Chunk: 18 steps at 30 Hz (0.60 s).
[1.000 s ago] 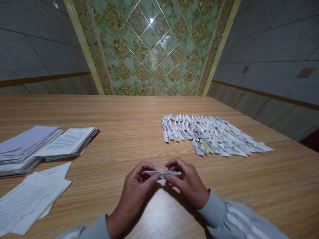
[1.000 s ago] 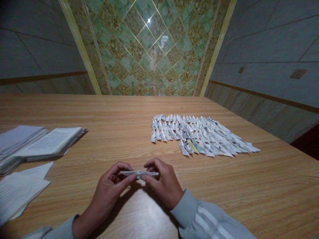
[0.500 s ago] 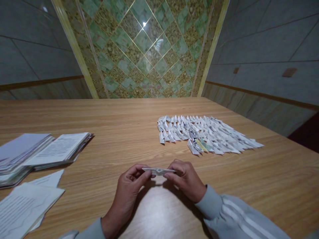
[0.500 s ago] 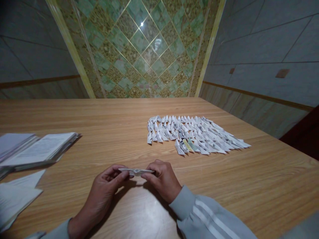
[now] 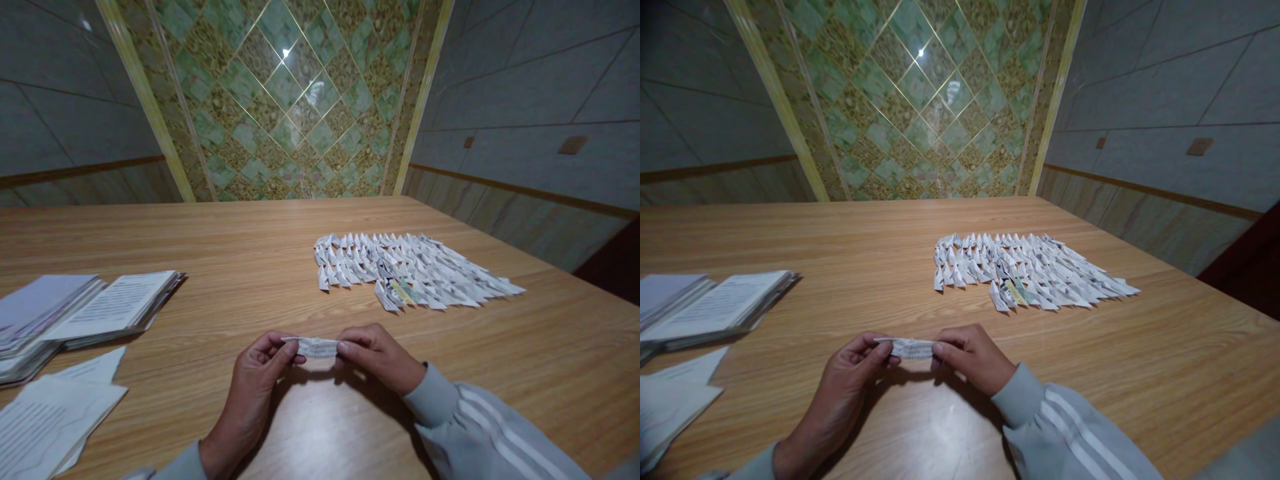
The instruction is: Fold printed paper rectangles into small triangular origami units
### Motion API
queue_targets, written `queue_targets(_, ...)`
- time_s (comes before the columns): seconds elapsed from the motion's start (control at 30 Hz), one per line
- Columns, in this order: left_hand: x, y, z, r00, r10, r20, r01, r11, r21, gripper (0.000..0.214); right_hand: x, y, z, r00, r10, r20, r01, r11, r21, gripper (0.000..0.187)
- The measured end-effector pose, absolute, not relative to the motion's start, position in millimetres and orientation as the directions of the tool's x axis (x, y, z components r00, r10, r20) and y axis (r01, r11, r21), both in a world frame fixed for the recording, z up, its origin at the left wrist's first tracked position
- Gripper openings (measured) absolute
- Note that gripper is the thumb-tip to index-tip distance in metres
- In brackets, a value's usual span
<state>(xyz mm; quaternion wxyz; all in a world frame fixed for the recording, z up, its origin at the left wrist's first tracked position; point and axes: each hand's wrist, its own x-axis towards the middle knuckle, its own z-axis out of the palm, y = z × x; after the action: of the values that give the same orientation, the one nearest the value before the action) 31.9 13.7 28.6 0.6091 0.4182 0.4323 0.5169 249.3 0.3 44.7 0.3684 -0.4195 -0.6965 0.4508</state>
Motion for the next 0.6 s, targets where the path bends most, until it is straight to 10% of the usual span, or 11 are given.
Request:
queue_targets(0.37,33.5,13.6,31.0,0.071,0.994,-0.082,-0.211,0.096,0.973,0.035,264.7,2.2,49.5,-0.265,0.963,0.048,0.369,0.147,-0.918,0.039)
queue_targets(0.6,33.9,10.7,33.7,0.117,0.992,-0.042,-0.172,0.062,0.983,0.032,312.1,8.6,45.0,0.162,0.985,0.052,0.573,-0.051,-0.818,0.033)
